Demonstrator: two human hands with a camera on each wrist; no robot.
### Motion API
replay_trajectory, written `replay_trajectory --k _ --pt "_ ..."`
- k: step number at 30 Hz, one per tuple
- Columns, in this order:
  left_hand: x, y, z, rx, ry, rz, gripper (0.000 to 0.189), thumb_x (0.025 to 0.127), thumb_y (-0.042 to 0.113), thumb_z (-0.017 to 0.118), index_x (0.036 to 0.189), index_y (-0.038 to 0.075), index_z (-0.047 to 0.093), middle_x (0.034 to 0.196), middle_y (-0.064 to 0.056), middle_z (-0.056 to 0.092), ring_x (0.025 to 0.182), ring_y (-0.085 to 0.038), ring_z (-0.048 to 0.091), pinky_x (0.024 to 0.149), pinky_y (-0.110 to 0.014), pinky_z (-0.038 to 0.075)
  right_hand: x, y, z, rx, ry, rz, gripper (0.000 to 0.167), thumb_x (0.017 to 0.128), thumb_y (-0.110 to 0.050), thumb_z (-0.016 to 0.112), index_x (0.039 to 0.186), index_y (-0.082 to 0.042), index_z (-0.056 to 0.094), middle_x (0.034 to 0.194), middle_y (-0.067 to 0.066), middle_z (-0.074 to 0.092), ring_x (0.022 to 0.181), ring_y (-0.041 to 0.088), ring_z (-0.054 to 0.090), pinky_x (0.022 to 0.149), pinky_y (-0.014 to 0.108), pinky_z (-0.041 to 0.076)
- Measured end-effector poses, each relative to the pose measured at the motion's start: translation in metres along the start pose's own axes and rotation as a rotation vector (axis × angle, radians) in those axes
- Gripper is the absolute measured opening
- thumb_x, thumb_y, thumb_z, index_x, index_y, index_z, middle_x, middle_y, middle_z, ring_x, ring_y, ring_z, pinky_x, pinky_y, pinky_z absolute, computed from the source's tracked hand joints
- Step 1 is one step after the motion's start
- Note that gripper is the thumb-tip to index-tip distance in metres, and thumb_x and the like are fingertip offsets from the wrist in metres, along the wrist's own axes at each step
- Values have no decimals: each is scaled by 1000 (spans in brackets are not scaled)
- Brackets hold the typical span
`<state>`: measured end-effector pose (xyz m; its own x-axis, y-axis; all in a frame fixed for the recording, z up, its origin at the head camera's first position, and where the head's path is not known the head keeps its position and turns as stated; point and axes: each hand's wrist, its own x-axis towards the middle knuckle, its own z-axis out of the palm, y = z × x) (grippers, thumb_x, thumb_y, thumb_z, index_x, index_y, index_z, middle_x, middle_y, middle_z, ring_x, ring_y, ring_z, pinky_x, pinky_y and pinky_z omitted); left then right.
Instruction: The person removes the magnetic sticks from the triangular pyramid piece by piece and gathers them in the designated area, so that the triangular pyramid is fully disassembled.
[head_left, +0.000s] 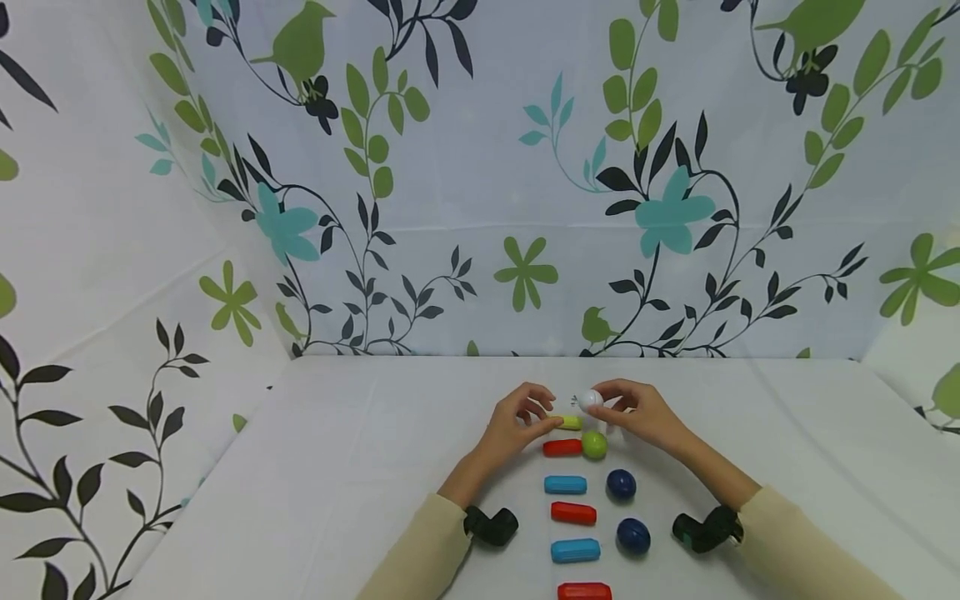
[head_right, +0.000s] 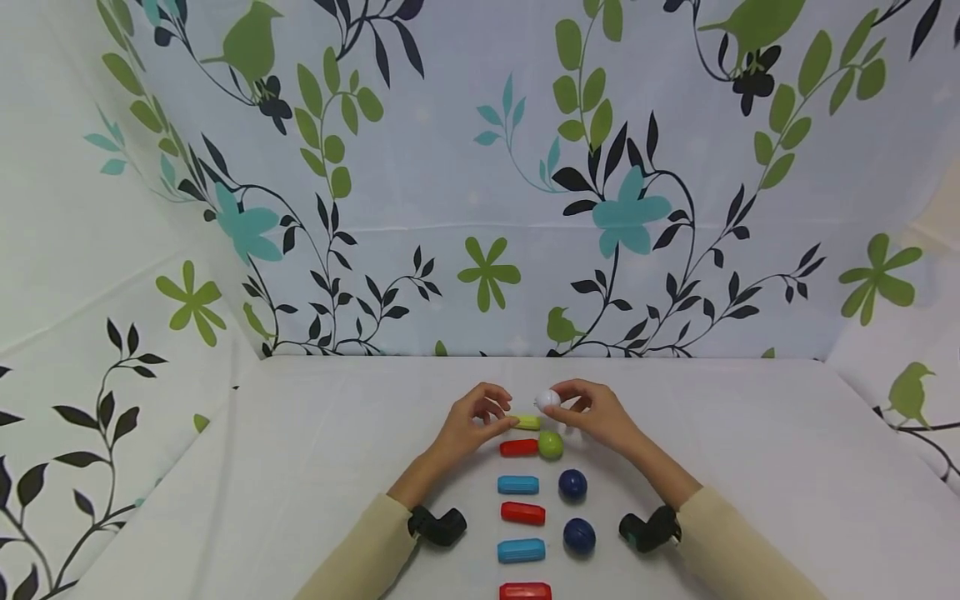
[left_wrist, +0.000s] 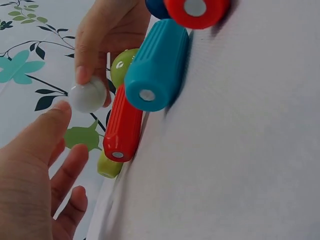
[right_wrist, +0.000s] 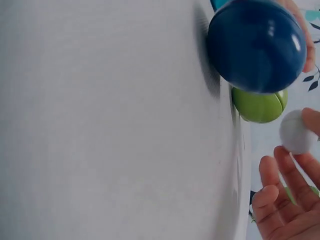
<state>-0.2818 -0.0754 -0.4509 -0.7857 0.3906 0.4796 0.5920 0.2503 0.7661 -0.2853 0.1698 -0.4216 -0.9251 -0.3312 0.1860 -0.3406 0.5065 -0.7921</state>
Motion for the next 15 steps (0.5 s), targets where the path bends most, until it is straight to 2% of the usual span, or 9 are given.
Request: replay_trajectory --k 4,9,15 --pt "-2 -1 -1 8 -100 -49 27 88 14 74 110 6 61 98 -10 64 84 -14 61 69 -19 47 -3 8 -3 -13 4 37 44 88 -27 73 121 0 63 109 17 65 76 19 60 61 26 51" --pt "-4 0 -2 16 -214 -101 29 86 18 76 111 9 64 97 -6 64 85 -10 57 72 -19 47 -3 13 -4 -50 -10 53 41 85 -23 76 117 1 65 108 18 66 79 19 57 63 25 50" --pt "-4 -4 0 59 -291 -97 29 83 20 78 109 13 67 94 4 62 85 -3 53 73 -18 46 -3 16 -6 -62 -51 22 40 84 -19 77 116 2 65 109 18 66 82 20 56 67 25 49"
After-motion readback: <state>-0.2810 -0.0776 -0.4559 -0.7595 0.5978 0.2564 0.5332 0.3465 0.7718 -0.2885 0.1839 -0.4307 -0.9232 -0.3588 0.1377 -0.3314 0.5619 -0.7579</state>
